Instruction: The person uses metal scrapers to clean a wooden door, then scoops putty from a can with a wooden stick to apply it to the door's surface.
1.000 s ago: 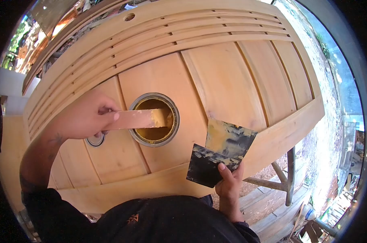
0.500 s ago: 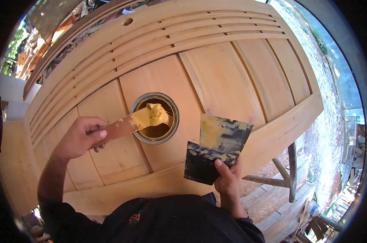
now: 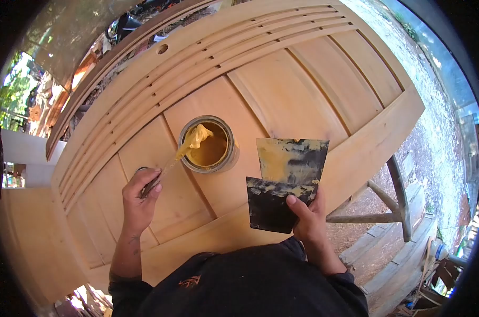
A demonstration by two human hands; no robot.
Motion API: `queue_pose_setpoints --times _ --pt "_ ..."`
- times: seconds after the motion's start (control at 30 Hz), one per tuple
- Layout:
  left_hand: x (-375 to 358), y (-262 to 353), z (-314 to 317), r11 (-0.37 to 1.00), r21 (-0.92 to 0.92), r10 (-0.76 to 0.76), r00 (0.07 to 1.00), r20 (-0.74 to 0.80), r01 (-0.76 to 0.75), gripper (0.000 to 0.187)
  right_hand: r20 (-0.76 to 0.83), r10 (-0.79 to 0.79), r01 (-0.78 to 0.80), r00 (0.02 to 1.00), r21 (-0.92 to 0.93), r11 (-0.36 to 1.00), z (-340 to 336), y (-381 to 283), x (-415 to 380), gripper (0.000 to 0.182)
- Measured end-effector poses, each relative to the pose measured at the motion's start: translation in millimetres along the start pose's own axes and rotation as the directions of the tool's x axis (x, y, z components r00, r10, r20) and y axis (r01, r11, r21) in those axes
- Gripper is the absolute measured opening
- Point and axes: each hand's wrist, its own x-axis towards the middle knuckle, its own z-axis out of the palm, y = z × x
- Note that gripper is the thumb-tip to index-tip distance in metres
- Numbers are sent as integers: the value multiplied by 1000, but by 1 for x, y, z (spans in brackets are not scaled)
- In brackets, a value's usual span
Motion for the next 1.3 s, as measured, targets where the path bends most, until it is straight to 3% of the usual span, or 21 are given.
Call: queue_pose_setpoints --times 0.07,0.27,0.77,0.97,1.07,1.17,1.27,1.3 --pt "-2 -2 5 997 -76 -33 999 -43 30 27 28 -12 12 1000 12 1000 -5 2 1 47" --pt "2 4 7 998 -34 50 993 -105 -53 32 0 -34 34 999 44 998 -8 7 -3 46" --pt "31 10 -11 982 94 172 979 -111 -162 31 -88 -40 49 995 114 992 -17 19 -8 51" --pt "31 14 -17 992 50 117 990 -84 -113 27 -107 -75 88 991 127 988 -14 19 -13 53" --pt "34 12 -19 976 109 199 976 -90 -189 28 -120 -71 87 990 131 988 -13 18 -13 53" --pt "36 2 -18 996 5 85 995 -46 -84 27 -123 -71 87 990 131 987 -12 19 -10 52" --pt "36 0 -11 942 -261 -196 977 80 210 30 -105 -69 82 992 120 989 -15 19 -9 51" --pt "34 -3 -9 929 -294 -206 974 97 226 31 -95 -71 82 993 115 990 -17 20 -12 50"
